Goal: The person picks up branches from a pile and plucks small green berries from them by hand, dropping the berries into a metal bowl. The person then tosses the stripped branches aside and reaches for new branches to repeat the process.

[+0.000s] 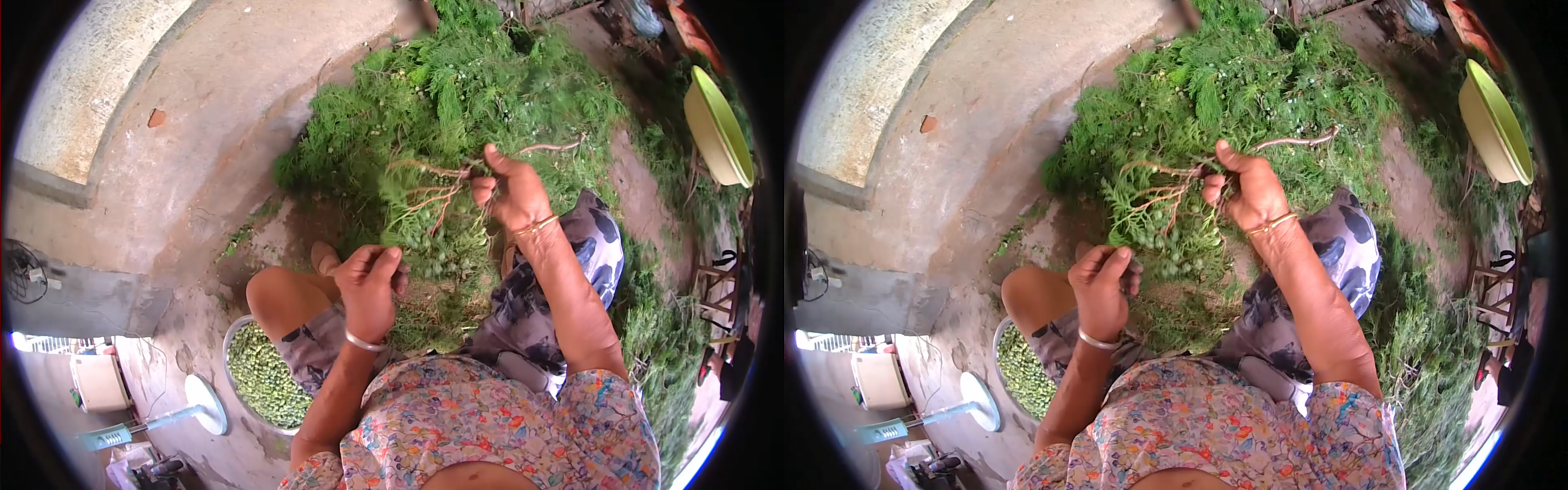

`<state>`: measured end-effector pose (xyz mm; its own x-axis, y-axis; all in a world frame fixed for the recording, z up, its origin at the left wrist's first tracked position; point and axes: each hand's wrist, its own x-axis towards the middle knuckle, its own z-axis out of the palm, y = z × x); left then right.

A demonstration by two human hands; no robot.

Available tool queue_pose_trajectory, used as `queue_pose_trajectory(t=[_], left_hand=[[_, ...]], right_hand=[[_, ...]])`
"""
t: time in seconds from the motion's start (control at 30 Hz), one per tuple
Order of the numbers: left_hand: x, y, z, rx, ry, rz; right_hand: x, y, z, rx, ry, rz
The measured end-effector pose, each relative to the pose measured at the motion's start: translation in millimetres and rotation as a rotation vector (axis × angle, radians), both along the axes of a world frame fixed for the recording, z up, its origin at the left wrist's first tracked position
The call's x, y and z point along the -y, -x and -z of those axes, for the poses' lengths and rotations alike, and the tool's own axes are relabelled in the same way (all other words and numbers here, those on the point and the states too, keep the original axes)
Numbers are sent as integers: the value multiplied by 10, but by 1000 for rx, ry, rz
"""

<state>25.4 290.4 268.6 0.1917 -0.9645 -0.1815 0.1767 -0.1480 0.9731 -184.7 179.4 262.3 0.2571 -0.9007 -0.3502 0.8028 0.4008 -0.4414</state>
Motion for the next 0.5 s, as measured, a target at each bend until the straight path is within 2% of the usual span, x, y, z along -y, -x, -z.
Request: queue_pose_trajectory(t=[0.03, 0.1, 0.13, 0.33, 0.43, 0.5], left_hand=[[-17, -47, -10, 0, -1, -1], [-71, -115, -21, -290, -78, -3], [-96, -151, -28, -323, -93, 41], [-37, -94, 20, -159, -7, 92], [61, -29, 9, -272, -70, 91], [111, 9, 43, -238, -64, 141]], right_hand=[[4, 11, -15, 0, -1, -1], [-15, 19, -54, 14, -51, 36], [-14, 21, -35, 25, -66, 39], [15, 93, 97, 86, -157, -9], [2, 89, 69, 123, -163, -42], [11, 105, 109, 157, -153, -49]])
